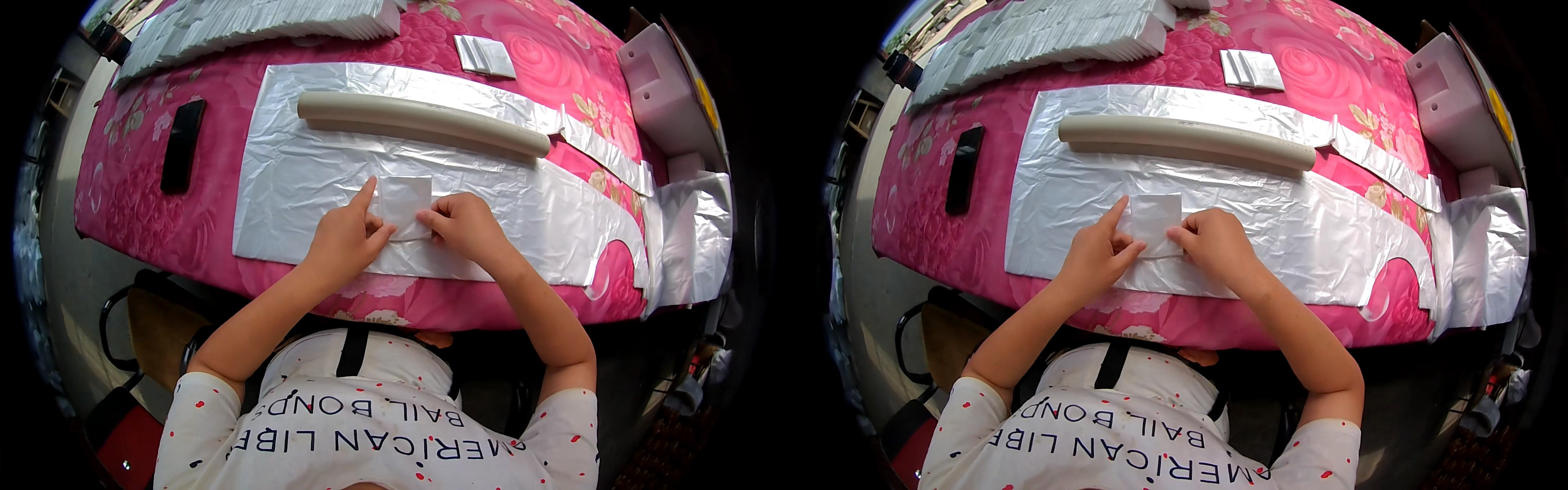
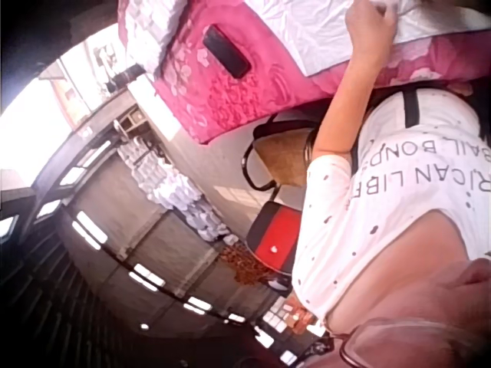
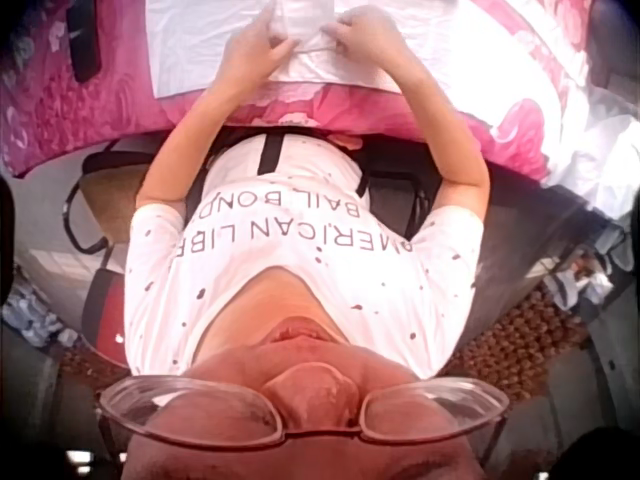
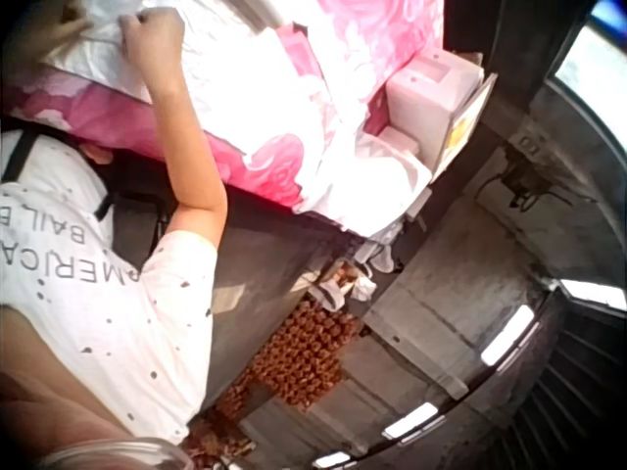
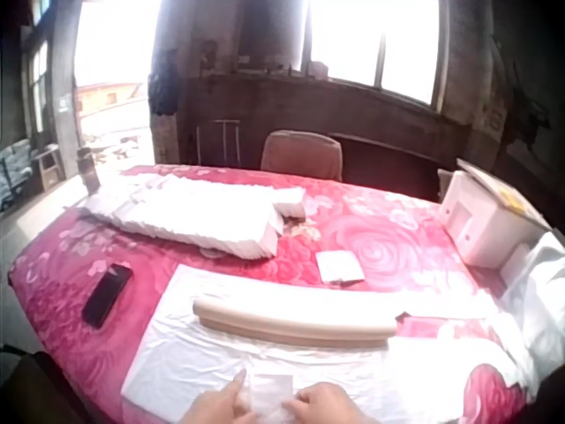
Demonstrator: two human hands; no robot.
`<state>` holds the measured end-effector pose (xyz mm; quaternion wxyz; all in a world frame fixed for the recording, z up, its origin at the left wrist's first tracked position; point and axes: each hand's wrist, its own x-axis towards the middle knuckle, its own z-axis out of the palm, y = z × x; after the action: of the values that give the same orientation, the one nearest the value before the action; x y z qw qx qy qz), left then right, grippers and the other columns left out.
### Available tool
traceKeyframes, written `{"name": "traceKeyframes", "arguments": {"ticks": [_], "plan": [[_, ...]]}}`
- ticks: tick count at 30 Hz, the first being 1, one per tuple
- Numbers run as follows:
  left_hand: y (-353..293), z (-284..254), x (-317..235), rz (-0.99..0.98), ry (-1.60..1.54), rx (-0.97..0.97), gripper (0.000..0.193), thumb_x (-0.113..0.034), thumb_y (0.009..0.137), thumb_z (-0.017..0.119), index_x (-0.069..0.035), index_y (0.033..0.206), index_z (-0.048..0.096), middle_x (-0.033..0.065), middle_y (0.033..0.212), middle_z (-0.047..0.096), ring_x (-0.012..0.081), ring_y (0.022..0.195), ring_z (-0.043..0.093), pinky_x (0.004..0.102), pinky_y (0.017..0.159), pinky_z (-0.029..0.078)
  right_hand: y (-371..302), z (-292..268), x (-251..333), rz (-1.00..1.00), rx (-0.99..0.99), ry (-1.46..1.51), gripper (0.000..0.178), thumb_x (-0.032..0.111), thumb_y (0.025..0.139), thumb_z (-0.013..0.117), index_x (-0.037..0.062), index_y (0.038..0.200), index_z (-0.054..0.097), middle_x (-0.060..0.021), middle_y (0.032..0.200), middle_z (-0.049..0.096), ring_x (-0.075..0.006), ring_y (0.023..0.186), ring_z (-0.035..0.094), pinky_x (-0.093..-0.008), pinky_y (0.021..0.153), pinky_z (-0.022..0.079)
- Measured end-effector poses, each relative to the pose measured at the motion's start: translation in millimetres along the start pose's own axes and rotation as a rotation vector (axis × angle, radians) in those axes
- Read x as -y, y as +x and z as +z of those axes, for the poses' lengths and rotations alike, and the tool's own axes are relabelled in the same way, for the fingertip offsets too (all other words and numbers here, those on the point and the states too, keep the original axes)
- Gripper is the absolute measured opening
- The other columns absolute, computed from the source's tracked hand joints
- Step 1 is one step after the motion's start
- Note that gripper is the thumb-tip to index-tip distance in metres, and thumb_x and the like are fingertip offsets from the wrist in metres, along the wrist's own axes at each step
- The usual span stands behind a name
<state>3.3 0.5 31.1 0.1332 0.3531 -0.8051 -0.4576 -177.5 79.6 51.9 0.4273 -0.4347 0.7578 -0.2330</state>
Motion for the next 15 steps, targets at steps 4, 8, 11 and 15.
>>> {"name": "traceKeyframes", "arguments": {"ticks": [4, 8, 11, 15], "plan": [[6.1, -1.0, -2.5, -0.067, -0.062, 0.006, 0.078, -0.016, 0.074, 0.068, 0.012, 0.132, 0.025, 0.0114, 0.07, 0.065, 0.0244, 0.058, 0.063, 0.0318, 0.058, 0.049, 15.6, -6.7, -3.5, 0.083, 0.121, 0.069, 0.03, 0.025, 0.081, 0.064, -0.0019, 0.067, 0.064, -0.0045, 0.056, 0.059, -0.01, 0.052, 0.059, -0.0238, 0.051, 0.046], [8.7, -8.5, -5.7, -0.152, -0.105, 0.086, 0.083, -0.015, 0.072, 0.07, 0.011, 0.134, 0.022, 0.0121, 0.079, 0.066, 0.0211, 0.063, 0.064, 0.0305, 0.064, 0.05, 18.5, -7.7, -1.9, 0.086, 0.123, 0.075, 0.031, 0.025, 0.081, 0.065, -0.0022, 0.066, 0.064, -0.005, 0.057, 0.059, -0.0102, 0.052, 0.059, -0.024, 0.05, 0.046], [3.7, -7.3, -7.9, -0.029, 0.089, 0.012, 0.078, -0.012, 0.074, 0.069, 0.008, 0.135, 0.025, 0.0177, 0.103, 0.059, 0.0198, 0.081, 0.062, 0.0276, 0.069, 0.049, 21.6, -9.5, -1.7, 0.111, 0.149, 0.069, 0.03, 0.025, 0.08, 0.065, -0.0019, 0.066, 0.064, -0.0055, 0.057, 0.059, -0.0104, 0.051, 0.058, -0.0239, 0.051, 0.046], [-2.2, 10.2, -3.6, 0.475, 0.443, -0.159, 0.075, -0.02, 0.075, 0.066, 0.007, 0.134, 0.029, 0.0222, 0.128, 0.042, 0.0323, 0.115, 0.045, 0.0378, 0.093, 0.039, 22.0, -11.7, 5.1, 0.125, 0.179, 0.047, 0.03, 0.025, 0.08, 0.064, -0.0013, 0.066, 0.064, -0.0059, 0.055, 0.059, -0.0105, 0.051, 0.056, -0.0237, 0.051, 0.044]]}}
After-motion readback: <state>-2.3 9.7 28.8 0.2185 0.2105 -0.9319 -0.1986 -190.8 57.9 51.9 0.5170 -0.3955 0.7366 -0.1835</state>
